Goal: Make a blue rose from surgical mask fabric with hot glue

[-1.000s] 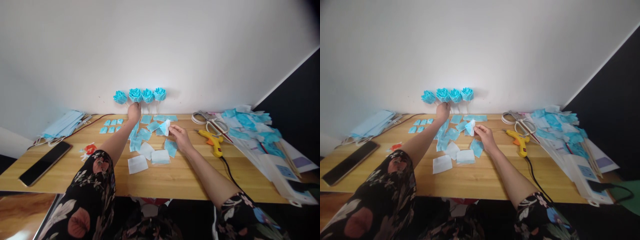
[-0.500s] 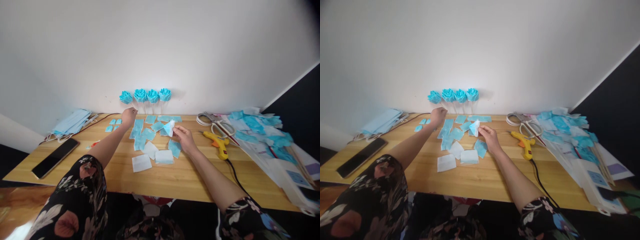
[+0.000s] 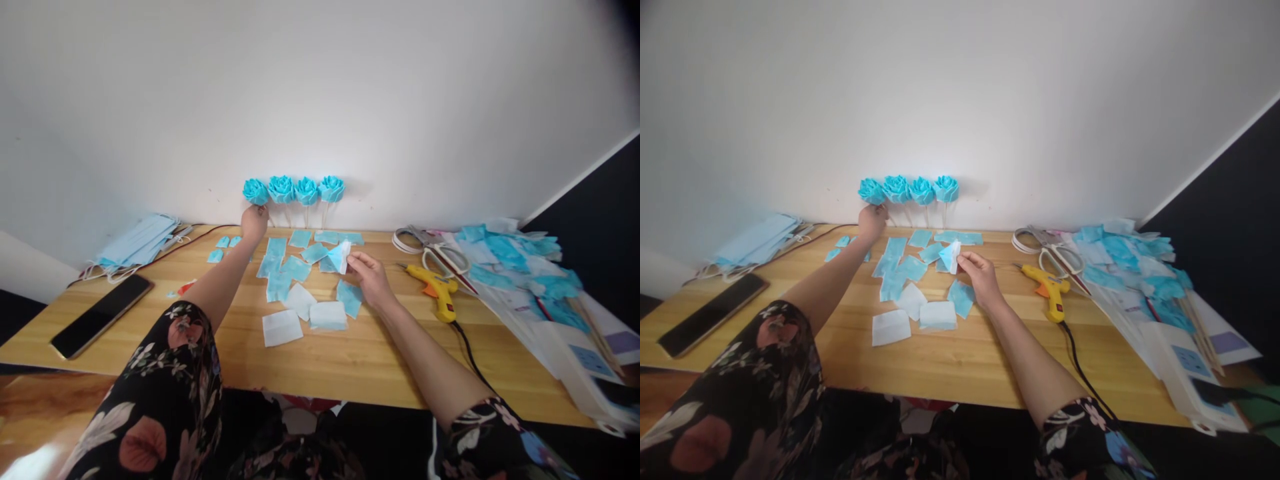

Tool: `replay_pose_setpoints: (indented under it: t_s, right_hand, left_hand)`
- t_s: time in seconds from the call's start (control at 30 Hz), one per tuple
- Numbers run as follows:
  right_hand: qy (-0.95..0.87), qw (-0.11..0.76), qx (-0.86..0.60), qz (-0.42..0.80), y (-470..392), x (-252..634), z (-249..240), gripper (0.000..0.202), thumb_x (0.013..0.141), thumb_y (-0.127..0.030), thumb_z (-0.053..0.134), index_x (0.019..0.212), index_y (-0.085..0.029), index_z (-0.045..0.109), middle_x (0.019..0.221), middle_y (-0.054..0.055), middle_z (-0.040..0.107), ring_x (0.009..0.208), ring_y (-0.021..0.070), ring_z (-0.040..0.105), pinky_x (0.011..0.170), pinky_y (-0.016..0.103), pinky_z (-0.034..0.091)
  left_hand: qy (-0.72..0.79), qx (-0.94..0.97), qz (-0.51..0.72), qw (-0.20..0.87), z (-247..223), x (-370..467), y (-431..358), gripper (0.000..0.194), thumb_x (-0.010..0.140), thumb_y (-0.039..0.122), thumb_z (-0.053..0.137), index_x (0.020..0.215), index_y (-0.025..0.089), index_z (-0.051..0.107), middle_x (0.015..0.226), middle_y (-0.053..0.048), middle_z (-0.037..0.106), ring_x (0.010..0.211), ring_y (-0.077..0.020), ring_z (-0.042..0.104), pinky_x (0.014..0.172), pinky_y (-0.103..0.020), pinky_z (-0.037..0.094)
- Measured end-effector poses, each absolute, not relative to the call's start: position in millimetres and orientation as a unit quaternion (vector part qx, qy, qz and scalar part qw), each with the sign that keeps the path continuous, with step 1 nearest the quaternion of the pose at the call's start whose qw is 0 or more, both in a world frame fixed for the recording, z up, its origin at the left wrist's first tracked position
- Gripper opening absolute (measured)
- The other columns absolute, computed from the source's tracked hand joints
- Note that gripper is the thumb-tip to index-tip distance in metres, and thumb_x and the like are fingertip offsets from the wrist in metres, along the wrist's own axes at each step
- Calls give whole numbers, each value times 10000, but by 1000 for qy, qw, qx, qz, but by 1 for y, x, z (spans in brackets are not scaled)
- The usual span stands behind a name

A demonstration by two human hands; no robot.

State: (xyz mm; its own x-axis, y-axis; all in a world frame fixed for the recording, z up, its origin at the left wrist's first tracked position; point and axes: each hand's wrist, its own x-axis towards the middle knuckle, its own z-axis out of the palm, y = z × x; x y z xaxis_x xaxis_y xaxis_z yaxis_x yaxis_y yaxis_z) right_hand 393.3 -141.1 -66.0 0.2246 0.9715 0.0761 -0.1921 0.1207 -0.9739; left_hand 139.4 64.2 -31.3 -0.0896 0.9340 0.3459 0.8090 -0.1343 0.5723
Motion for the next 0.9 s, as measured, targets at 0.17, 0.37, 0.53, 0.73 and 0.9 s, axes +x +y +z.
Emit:
replay_pose_setpoints:
  t_s: [0.17,0.37,0.53,0.73,0.9]
  right_hand:
    - [-422,625,-465,464,-140,394,-67,218,759,-427,750,729,-215,709,686,-20,632,680,142,558,731,292,450]
    - [-422,631,-462,459,-141,393,-64,215,748,-423,757,724,-214,713,685,-20,634,674,137,549,718,284,453]
    - [-414,629,-471,459,-144,391,-61,234,730,-433,765,718,-207,707,659,-30,617,665,126,542,680,258,436]
    - [-408,623,-476,468,-144,391,-61,235,732,-434,760,728,-206,703,667,-23,611,678,131,546,638,249,425]
    - [-421,624,-474,457,-144,391,-61,237,738,-432,750,719,-202,694,658,-26,602,675,131,543,648,252,433]
  left_hand:
    - [668,664,329,63,-28,147,57,304,928,264,440,945,135,715,1014,-217,737,998,-333,683,781,-359,438]
    - [676,664,314,61,-23,154,50,326,961,283,422,987,142,714,1026,-213,736,1020,-335,678,795,-356,445]
    - [680,662,308,76,-24,151,52,354,968,282,405,1059,119,706,1077,-214,734,1062,-331,668,852,-354,460]
    - [642,692,310,115,-31,139,52,359,921,291,511,1216,152,660,1068,-140,756,1071,-286,669,909,-333,458]
    - [632,687,326,152,-33,126,46,430,872,209,513,1279,136,635,1008,-123,762,1013,-260,677,898,-327,460]
